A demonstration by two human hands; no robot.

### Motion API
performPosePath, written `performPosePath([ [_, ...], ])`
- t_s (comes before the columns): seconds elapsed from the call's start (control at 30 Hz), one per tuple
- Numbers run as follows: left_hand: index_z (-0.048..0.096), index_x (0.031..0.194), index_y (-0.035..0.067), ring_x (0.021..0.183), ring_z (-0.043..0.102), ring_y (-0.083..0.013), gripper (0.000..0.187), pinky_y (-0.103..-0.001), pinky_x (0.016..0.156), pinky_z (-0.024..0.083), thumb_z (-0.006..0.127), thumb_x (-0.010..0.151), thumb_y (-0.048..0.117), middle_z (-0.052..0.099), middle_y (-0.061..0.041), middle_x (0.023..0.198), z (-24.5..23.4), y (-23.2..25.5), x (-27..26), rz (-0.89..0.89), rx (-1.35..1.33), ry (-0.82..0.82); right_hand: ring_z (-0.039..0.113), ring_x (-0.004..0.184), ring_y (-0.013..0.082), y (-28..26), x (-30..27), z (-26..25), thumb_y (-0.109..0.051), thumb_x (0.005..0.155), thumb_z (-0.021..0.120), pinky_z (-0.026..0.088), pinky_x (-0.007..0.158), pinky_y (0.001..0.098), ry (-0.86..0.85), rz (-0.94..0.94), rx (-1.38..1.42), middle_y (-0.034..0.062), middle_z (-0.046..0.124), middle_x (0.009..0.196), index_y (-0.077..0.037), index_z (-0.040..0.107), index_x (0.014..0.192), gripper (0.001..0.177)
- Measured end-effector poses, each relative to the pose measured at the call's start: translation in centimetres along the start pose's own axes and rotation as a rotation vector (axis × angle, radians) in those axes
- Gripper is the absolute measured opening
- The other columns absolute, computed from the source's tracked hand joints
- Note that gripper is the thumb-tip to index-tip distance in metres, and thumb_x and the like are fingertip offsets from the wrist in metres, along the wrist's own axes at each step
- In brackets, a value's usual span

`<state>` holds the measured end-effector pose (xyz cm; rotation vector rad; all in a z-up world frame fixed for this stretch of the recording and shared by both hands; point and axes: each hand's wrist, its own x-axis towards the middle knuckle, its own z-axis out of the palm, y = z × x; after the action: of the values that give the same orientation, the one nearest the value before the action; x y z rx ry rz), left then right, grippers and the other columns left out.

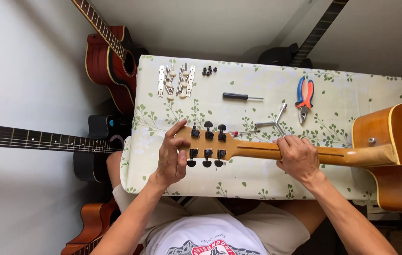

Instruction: The person uses a T-handle wrench to tighten screws on a detached guitar headstock. They then install tuning pegs into the headstock holes and tighten them by hand.

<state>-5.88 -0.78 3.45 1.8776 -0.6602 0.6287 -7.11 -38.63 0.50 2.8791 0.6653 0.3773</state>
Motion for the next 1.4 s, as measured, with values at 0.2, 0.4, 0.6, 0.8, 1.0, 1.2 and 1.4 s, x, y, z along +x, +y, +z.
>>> performPosePath([
  [0.2,0.042,0.102,0.011,0.126,0.05,-0.0387,0.025,-0.045,0.098,0.044,0.026,0.097,0.028,0.038,-0.023,0.143,0.0,0.9,-0.6,-0.122,-0.069,-0.082,0.061,0.067,0.015,0.0,-0.5,1.7,-0.023,0.058,0.074,0.046,0.062,0.0283,0.018,0.002,0.009,-0.0028,0.05,0.067,-0.017,0.057,0.083,0.03],
  [0.4,0.04,0.107,0.012,0.093,0.066,-0.0297,0.022,-0.041,0.082,0.053,0.026,0.095,0.023,0.041,-0.022,0.14,0.3,1.0,-1.5,-0.253,-0.126,-0.149,0.06,0.067,0.0146,0.3,-1.1,3.7,-0.023,0.061,0.07,0.044,0.061,0.028,0.085,-0.014,-0.033,-0.0039,0.047,0.067,-0.018,0.056,0.082,0.026],
  [0.6,0.049,0.113,0.01,0.058,0.053,-0.0128,0.028,-0.028,0.056,0.05,0.031,0.094,0.019,0.052,0.0,0.07,1.9,-2.6,-6.0,-0.434,-0.258,-0.18,0.06,0.065,0.0127,-0.4,-0.7,2.5,-0.02,0.065,0.07,0.046,0.064,0.0272,0.005,0.043,0.04,-0.0055,0.052,0.065,-0.02,0.058,0.083,0.022],
  [0.8,0.034,0.133,0.008,0.078,0.059,-0.0134,0.041,-0.03,0.072,0.051,0.038,0.092,0.008,0.061,-0.009,0.092,0.7,-1.6,-4.9,-0.585,-0.479,-0.102,0.066,0.088,0.0188,-0.7,0.0,0.4,-0.018,0.052,0.069,0.046,0.083,0.0343,-0.092,0.099,0.286,0.0016,0.065,0.087,-0.018,0.055,0.11,0.059],
  [1.0,0.029,0.145,0.008,0.073,0.058,-0.0138,0.055,-0.028,0.067,0.051,0.049,0.095,0.011,0.068,-0.011,0.094,0.5,0.0,-3.5,-0.806,-0.452,-0.098,0.063,0.091,0.0172,-0.2,0.0,-0.8,-0.03,0.06,0.067,0.04,0.092,0.0358,-0.21,0.113,0.424,-0.0003,0.063,0.089,-0.02,0.057,0.111,0.053],
  [1.2,0.054,0.132,0.011,0.055,0.056,-0.015,0.046,-0.026,0.05,0.047,0.062,0.09,0.027,0.069,-0.011,0.08,0.2,0.1,-2.0,-0.894,-0.161,-0.183,0.058,0.098,0.0225,-0.6,0.0,-1.9,-0.032,0.07,0.075,0.044,0.087,0.0348,-0.169,0.084,0.447,0.0044,0.058,0.095,-0.014,0.062,0.108,0.043],
  [1.4,0.067,0.114,0.013,0.082,0.06,-0.0211,0.037,-0.033,0.072,0.05,0.066,0.087,0.039,0.065,-0.005,0.088,0.2,-1.2,-1.4,-0.519,0.336,-0.199,0.055,0.098,0.0195,-0.5,-0.8,-0.4,-0.039,0.071,0.075,0.043,0.086,0.033,-0.136,0.08,0.396,0.0014,0.056,0.1,-0.017,0.063,0.109,0.046],
])
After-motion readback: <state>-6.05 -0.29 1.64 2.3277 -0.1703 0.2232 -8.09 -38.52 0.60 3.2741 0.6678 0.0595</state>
